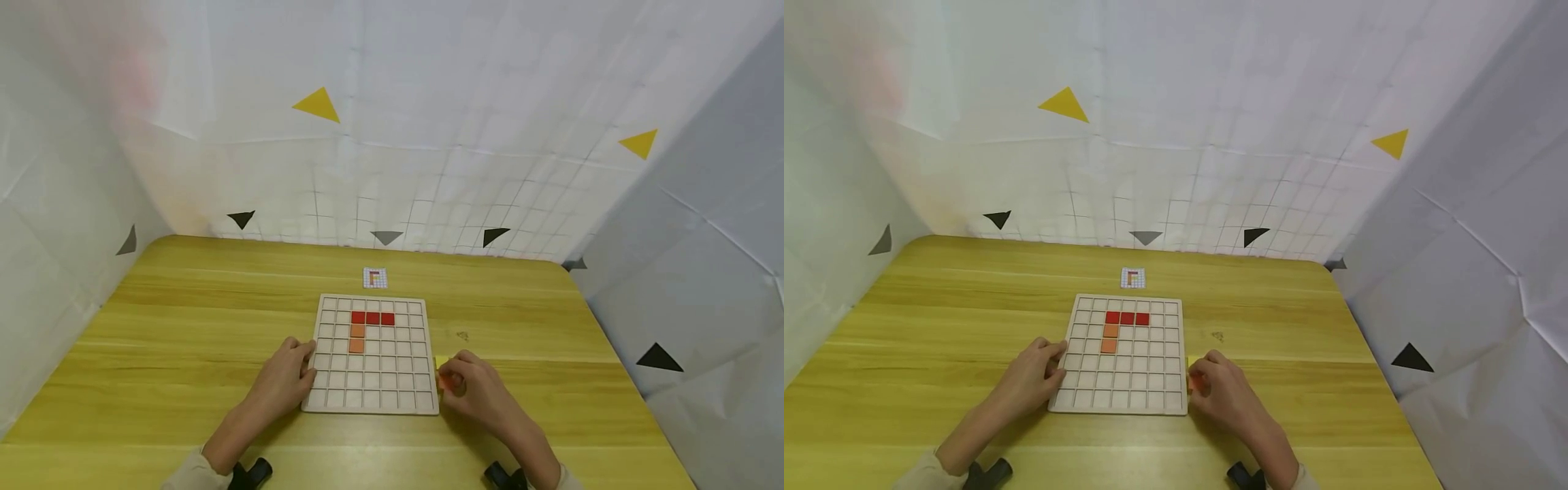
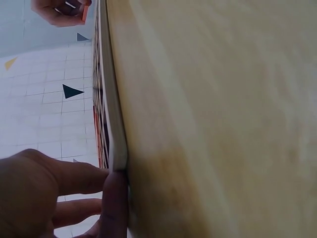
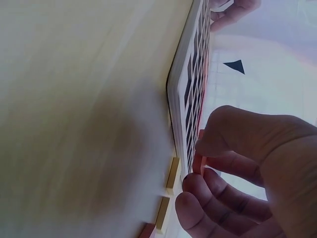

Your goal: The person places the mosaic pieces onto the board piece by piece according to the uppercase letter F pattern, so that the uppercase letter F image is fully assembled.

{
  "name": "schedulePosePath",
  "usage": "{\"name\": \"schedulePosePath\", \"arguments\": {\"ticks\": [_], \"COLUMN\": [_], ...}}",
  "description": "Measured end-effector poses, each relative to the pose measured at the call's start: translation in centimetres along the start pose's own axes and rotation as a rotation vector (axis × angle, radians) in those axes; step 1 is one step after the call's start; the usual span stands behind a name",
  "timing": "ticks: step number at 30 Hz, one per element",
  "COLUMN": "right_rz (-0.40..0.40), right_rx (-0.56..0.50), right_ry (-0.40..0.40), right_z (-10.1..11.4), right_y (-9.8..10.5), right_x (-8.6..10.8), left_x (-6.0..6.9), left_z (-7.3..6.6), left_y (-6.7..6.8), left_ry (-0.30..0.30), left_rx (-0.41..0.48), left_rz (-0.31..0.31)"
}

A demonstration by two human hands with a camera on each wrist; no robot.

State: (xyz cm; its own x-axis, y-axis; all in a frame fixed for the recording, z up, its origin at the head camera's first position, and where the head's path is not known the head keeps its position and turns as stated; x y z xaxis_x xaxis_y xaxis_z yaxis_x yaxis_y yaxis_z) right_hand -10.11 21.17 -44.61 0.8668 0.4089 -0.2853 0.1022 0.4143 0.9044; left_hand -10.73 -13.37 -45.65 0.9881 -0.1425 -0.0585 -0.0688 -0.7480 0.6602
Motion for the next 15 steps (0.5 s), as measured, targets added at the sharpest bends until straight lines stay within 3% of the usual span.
{"name": "schedulePosePath", "arguments": {"ticks": [11,15], "right_rz": [0.058,0.038], "right_rx": [-0.017,-0.025], "right_ry": [-0.006,0.023], "right_z": [1.0,1.3], "right_y": [-0.2,-0.3], "right_x": [-0.6,-0.8], "left_x": [0.0,0.0], "left_z": [-0.2,-0.2], "left_y": [0.0,0.1], "left_ry": [0.013,0.007], "left_rx": [-0.005,-0.006], "left_rz": [0.009,0.01]}}
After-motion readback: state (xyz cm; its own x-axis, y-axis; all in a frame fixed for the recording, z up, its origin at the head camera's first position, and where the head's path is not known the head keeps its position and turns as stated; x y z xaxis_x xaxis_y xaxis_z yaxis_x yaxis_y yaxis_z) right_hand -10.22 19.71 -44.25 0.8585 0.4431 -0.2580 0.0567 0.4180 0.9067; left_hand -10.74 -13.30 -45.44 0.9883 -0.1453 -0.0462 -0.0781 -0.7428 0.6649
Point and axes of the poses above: each hand's wrist, its own x-axis away from the middle knuckle, its own y-axis out of the back of the hand, z = x × y, the point moved 1 cm from there along -x, towards the middle knuckle, and after that the axes turned 10 degrees about x, right-handed, at the moved point
